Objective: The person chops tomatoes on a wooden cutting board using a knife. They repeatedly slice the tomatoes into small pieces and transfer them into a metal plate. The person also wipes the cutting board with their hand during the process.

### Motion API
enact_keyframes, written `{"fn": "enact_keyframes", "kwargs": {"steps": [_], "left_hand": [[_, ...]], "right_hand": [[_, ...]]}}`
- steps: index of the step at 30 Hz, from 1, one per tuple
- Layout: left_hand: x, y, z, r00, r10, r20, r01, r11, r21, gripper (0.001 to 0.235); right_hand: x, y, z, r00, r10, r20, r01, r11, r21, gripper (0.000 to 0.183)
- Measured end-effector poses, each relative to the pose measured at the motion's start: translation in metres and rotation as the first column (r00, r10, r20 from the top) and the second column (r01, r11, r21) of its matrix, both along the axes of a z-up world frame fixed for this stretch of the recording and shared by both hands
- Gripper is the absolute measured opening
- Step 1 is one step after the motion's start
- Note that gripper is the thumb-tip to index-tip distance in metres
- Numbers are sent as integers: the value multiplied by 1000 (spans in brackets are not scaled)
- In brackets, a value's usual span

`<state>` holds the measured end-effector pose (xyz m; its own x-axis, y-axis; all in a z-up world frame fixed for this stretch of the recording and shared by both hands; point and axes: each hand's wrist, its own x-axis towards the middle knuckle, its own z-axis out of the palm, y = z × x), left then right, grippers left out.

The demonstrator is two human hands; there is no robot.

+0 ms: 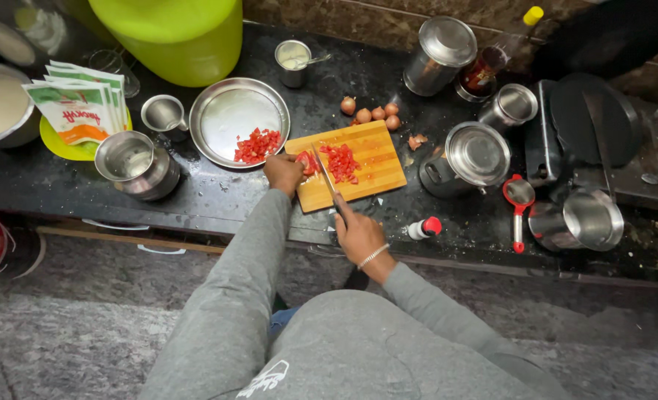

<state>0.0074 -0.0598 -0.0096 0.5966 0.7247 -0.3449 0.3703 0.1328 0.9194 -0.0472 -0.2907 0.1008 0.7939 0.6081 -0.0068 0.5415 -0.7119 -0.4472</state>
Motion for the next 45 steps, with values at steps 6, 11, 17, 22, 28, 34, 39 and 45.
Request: {"fn": "enact_keyframes", "kwargs": {"steps": [6, 11, 17, 22, 28, 34, 39, 45], "left_hand": [[-1, -4, 13, 998, 53, -30, -54, 999, -10, 21], [-2, -5, 11, 999, 37, -12, -37, 999, -10, 21], [1, -4, 9, 999, 28, -43, -29, 999, -27, 16], [-4, -4, 5, 1000, 9, -29, -4, 989, 150, 18], [-1, -6, -9, 997, 80, 7, -80, 996, -36, 16], [-13, -4, -2, 995, 101, 20, -101, 994, 47, 15], [-19, -7, 5, 994, 107, 32, -108, 994, 1, 14], [-16, -9, 10, 995, 88, -50, -83, 992, 96, 16]], "right_hand": [[14, 28, -24, 1000, 18, 11, -19, 998, 55, 54], [19, 34, -45, 992, 73, 105, -79, 996, 50, 52], [34, 62, -72, 989, 85, 118, -74, 993, -89, 52], [59, 77, -80, 994, 97, 46, -93, 993, -71, 54], [32, 54, -73, 996, 91, 3, -90, 987, -132, 57], [-2, -6, -29, 995, 84, -48, -90, 984, -153, 57], [-4, -24, -9, 997, 67, -39, -66, 997, 44, 55], [9, 14, -25, 1000, 24, -10, -23, 990, 139, 52]]}}
